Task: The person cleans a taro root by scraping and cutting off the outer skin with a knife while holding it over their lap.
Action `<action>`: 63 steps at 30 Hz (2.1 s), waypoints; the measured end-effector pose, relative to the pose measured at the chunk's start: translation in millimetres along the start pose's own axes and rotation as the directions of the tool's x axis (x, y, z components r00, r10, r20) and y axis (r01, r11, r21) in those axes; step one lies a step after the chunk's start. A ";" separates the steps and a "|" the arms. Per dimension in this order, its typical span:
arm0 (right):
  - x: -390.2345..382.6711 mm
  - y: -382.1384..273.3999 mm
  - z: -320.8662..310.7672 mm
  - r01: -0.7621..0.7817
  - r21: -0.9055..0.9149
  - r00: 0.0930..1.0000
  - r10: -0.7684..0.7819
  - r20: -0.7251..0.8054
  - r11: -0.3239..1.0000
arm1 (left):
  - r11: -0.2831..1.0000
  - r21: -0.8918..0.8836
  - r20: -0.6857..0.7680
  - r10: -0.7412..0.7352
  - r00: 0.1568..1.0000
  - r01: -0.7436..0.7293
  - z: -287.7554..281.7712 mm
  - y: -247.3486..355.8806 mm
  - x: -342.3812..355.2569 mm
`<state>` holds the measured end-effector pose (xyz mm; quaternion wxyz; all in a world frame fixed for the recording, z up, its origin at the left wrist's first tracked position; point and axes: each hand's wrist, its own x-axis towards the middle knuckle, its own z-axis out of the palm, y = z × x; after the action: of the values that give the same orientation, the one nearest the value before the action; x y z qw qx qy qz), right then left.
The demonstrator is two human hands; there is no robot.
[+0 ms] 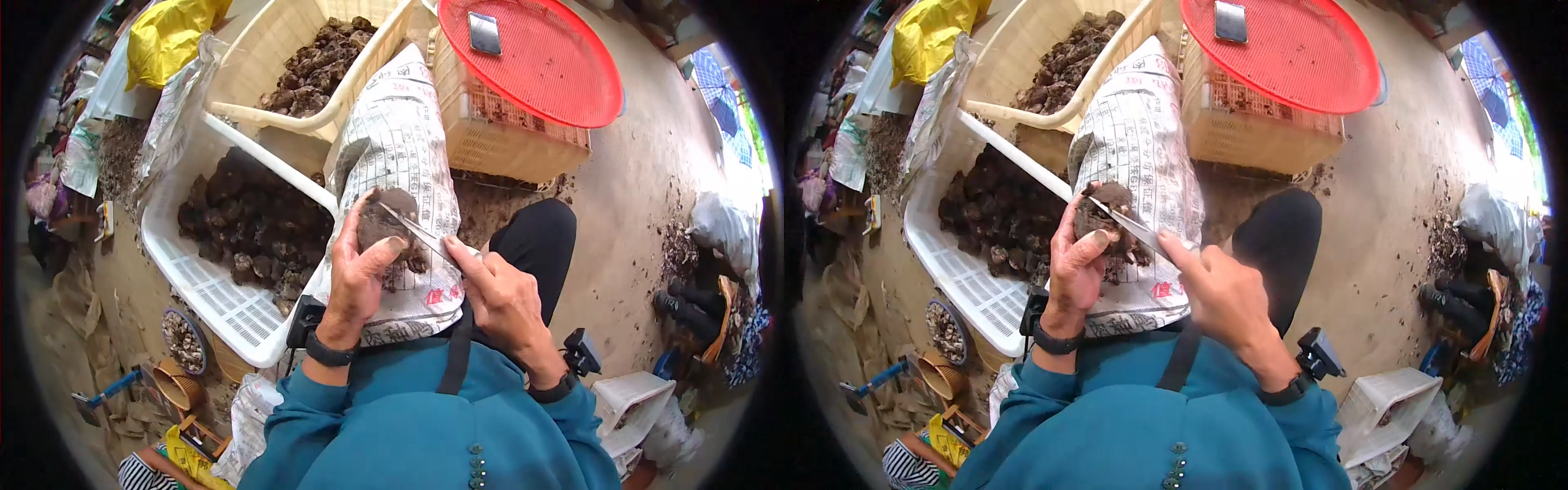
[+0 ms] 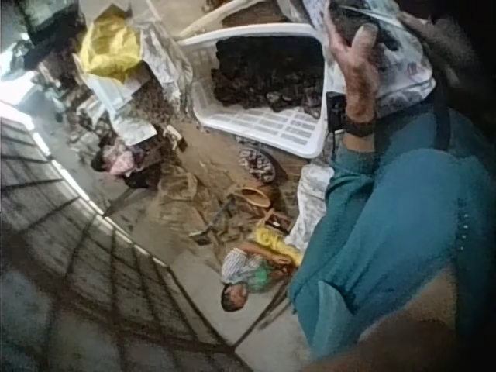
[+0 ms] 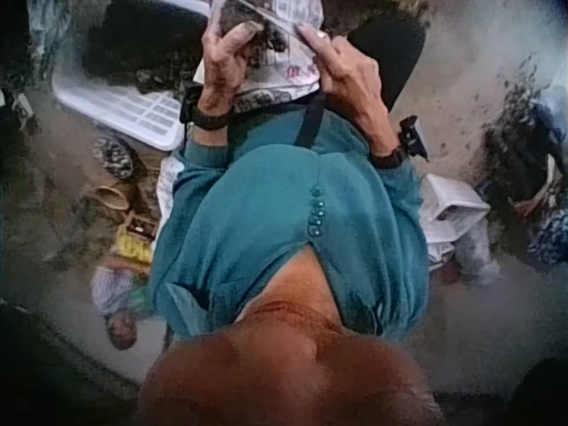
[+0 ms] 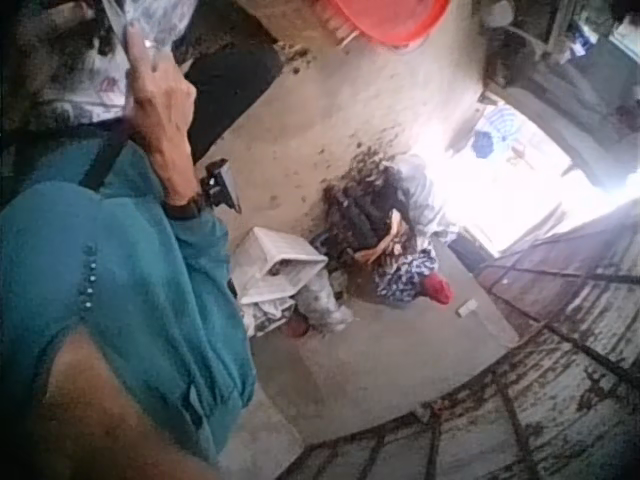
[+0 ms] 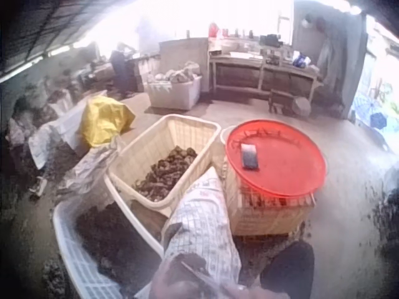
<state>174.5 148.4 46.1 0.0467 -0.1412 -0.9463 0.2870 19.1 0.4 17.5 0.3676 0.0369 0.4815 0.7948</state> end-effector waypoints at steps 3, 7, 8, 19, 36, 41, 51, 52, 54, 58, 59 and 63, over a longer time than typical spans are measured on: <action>20.3 -9.7 11.3 0.016 0.015 0.998 -0.015 -0.057 1.000 | 0.998 0.065 0.018 0.026 1.000 -0.027 1.3 -1.2 -1.4; 38.1 -20.9 13.6 -0.003 0.041 0.999 0.005 -0.042 0.999 | 0.993 0.107 0.024 0.040 0.999 -0.042 0.9 0.1 1.0; 39.2 -22.2 13.7 -0.017 0.035 0.999 0.018 -0.032 0.999 | 0.991 0.128 0.035 0.041 0.999 -0.045 -0.2 -0.3 1.4; -1.3 12.6 6.0 0.013 0.151 1.000 -0.013 0.000 0.988 | 0.999 -0.032 0.060 0.023 0.998 -0.021 -6.8 -3.7 1.1; 52.5 16.1 32.2 0.039 0.527 0.979 0.072 -0.189 0.849 | 0.996 0.081 0.080 0.037 0.996 -0.044 -8.0 -4.3 -1.1; 40.7 25.0 -2.1 -0.209 0.620 0.974 0.217 0.065 0.756 | 0.985 -0.170 0.059 -0.009 0.998 0.019 -10.8 -3.6 0.8; 13.4 18.6 5.0 0.061 0.191 0.991 -0.081 0.101 0.980 | 0.975 -0.219 0.011 -0.024 1.000 0.026 -9.4 -2.0 2.8; 13.9 18.9 5.5 0.071 0.206 0.992 -0.091 0.092 0.976 | 0.977 -0.211 0.019 -0.025 1.000 0.029 -11.0 -1.4 2.0; 15.6 17.1 4.6 0.057 0.147 0.994 -0.070 0.086 0.987 | 0.976 -0.213 0.019 -0.032 0.999 0.035 -10.5 -1.4 2.6; 20.4 9.6 12.8 0.043 0.170 0.998 -0.051 0.044 0.984 | 0.967 -0.254 -0.027 -0.023 0.999 0.015 -6.0 -1.7 2.0; 22.8 6.1 14.3 0.039 0.169 0.998 -0.045 0.032 0.985 | 0.964 -0.266 -0.039 -0.012 0.999 0.001 -4.7 -2.4 1.9; 42.7 -13.5 21.8 0.018 0.198 1.000 -0.015 -0.017 0.980 | 0.996 -0.075 -0.030 0.047 0.998 -0.049 0.6 -7.6 -1.1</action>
<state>126.7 138.7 35.8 0.0701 -0.1299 -0.9138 0.3783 24.3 2.2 12.1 0.3428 0.0232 0.4550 0.8215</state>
